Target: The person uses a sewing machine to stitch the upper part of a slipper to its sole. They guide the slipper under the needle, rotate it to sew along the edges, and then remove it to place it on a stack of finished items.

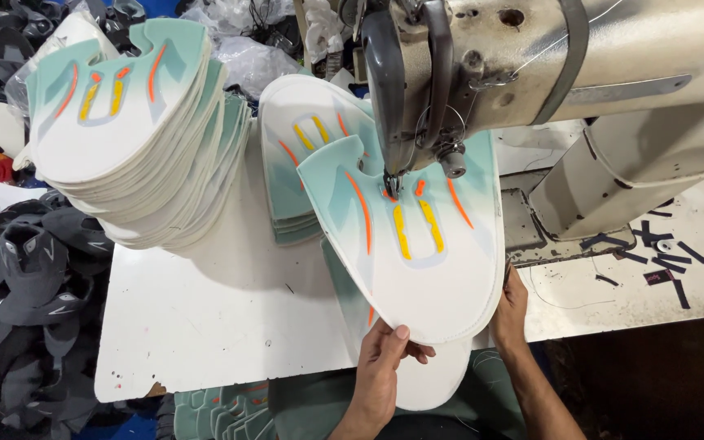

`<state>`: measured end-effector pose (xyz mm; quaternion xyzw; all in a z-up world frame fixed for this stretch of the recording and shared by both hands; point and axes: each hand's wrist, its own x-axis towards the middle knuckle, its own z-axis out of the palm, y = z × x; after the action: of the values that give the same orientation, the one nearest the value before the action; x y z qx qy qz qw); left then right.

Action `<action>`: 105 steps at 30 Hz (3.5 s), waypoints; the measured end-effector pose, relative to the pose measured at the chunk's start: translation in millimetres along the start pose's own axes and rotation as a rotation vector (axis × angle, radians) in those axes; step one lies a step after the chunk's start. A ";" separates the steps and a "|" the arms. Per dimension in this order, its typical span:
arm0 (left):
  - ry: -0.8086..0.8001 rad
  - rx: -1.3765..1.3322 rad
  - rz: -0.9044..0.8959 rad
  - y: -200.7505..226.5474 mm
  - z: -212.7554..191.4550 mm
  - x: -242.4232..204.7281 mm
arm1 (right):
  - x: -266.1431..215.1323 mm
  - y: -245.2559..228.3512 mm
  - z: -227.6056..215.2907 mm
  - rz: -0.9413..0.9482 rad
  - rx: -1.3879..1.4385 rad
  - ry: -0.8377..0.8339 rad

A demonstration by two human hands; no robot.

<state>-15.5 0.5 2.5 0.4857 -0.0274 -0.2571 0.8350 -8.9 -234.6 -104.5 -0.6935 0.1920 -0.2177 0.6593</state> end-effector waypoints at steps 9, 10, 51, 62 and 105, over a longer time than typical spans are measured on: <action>0.004 -0.007 -0.016 3.5 2.9 -2.7 | -1.4 -13.6 3.0 -0.117 -0.105 -0.024; 0.003 -0.005 -0.014 3.3 2.3 -2.3 | -0.5 -16.8 5.0 -0.120 -0.103 -0.024; 0.184 -0.026 0.365 40.4 10.3 71.8 | 114.0 -126.4 27.7 -0.006 -0.032 -0.121; 0.240 0.010 0.441 43.6 10.6 108.5 | 160.5 -103.6 37.3 -0.050 -0.004 -0.181; 0.173 -0.335 0.228 34.3 -38.3 142.4 | 8.2 -152.5 6.0 -0.240 -0.593 -0.112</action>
<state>133.0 -20.3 -18.4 0.3544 0.0328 -0.1193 0.9269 -1.9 -225.4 47.9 -0.8839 0.1274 -0.1899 0.4080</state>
